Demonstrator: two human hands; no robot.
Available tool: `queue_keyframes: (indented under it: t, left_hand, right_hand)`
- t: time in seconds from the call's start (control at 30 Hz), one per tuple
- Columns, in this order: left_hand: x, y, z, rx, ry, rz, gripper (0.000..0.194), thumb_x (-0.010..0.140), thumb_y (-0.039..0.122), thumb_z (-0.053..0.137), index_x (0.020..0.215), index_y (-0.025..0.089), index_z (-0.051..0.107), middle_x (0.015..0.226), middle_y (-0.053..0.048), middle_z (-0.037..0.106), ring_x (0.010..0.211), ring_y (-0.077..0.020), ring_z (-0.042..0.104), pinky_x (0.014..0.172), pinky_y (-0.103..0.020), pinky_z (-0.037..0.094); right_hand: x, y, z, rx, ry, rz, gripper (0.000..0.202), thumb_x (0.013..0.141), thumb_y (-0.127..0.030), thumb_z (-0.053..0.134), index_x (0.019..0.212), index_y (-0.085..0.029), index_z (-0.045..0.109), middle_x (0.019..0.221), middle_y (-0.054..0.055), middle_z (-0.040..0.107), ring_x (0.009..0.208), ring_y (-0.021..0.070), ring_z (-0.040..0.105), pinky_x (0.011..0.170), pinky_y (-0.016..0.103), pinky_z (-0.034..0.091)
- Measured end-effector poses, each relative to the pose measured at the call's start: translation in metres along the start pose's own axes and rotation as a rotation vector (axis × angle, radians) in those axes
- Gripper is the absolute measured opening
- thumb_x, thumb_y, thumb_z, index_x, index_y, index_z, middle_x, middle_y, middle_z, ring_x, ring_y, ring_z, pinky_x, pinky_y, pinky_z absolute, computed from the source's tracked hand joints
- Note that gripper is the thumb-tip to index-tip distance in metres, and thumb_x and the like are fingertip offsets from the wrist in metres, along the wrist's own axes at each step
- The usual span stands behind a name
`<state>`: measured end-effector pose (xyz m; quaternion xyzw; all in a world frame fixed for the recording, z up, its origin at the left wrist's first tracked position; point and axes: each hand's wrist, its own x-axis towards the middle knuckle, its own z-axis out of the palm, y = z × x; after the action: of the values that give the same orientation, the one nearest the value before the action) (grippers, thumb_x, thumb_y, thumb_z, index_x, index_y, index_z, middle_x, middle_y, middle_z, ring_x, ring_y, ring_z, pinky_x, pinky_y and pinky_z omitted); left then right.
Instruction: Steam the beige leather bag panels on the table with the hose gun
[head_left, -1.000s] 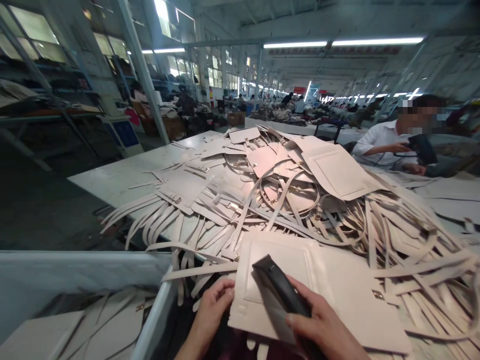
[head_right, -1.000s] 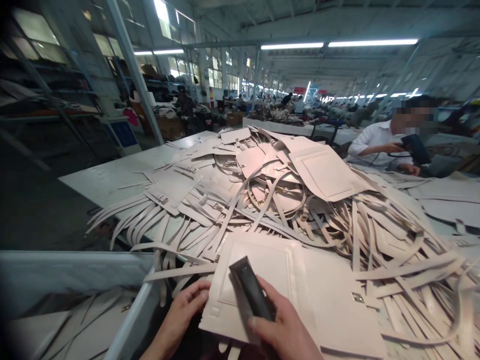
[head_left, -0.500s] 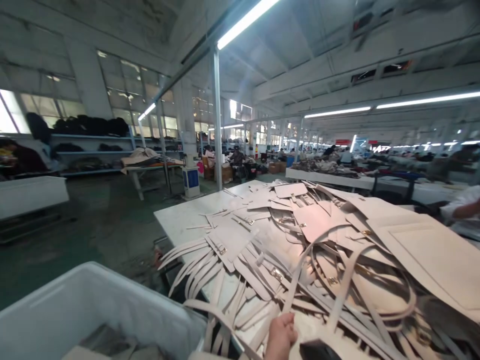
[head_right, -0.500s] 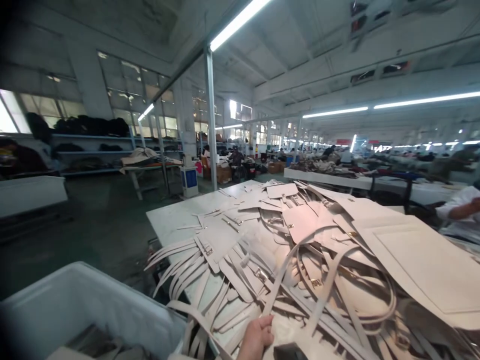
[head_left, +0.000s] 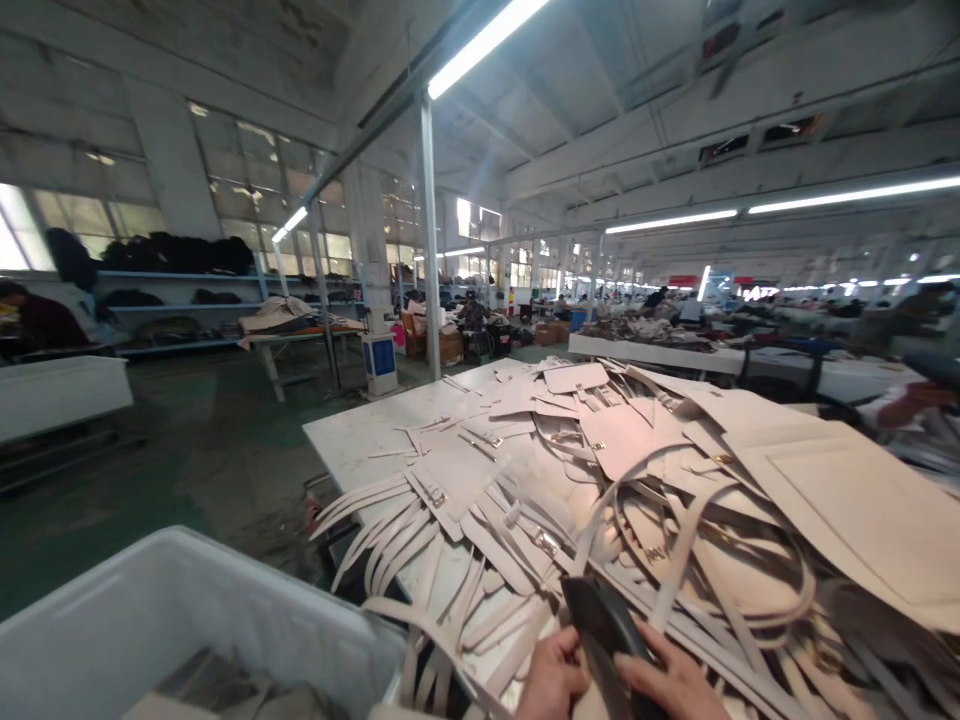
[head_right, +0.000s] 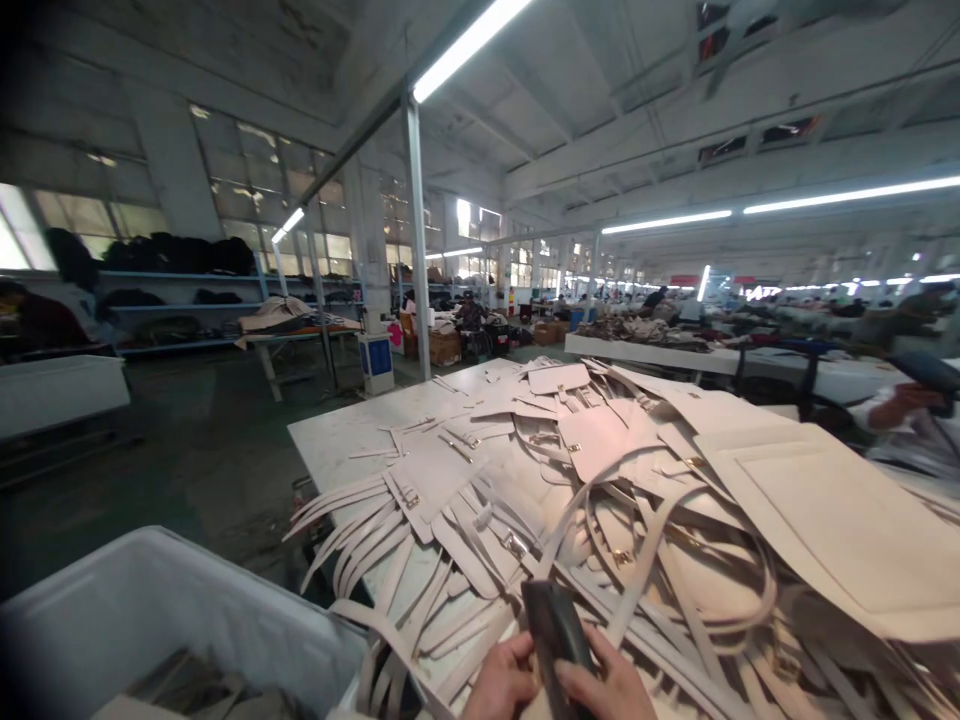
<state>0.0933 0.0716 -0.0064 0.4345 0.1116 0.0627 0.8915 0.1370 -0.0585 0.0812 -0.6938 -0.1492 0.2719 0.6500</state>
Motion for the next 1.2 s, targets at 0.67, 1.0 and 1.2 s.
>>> queue_keyframes:
  t: [0.67,1.0,1.2]
  left_hand:
    - [-0.013,0.014,0.018,0.177,-0.083,-0.123,0.056,0.061,0.016,0.069,0.115,0.016,0.052,0.086,-0.006,0.069,0.075,-0.0223,0.065,0.066,-0.03,0.051]
    - [-0.01,0.009,0.014,0.466,0.028,-0.052,0.057,0.063,0.026,0.069,0.114,0.014,0.047,0.112,-0.009,0.061,0.103,-0.0251,0.057,0.081,-0.03,0.049]
    - [-0.008,-0.002,0.011,0.579,0.072,-0.011,0.059,0.061,0.024,0.069,0.114,0.015,0.046,0.107,-0.007,0.064,0.095,-0.0234,0.061,0.079,-0.028,0.05]
  right_hand:
    - [-0.071,0.013,-0.017,0.23,0.002,0.033,0.061,0.058,-0.009,0.057,0.117,-0.022,0.05,0.051,-0.008,0.053,0.03,0.0074,0.046,0.027,0.017,0.042]
    - [-0.144,0.018,-0.109,0.086,0.302,0.23,0.069,0.07,-0.023,0.055,0.134,-0.024,0.028,0.05,-0.006,0.055,0.036,0.0139,0.054,0.029,0.02,0.045]
    - [-0.135,0.025,-0.149,-0.004,0.157,0.362,0.069,0.066,-0.016,0.051,0.132,-0.024,0.033,0.042,-0.006,0.053,0.033,0.0142,0.053,0.029,0.02,0.043]
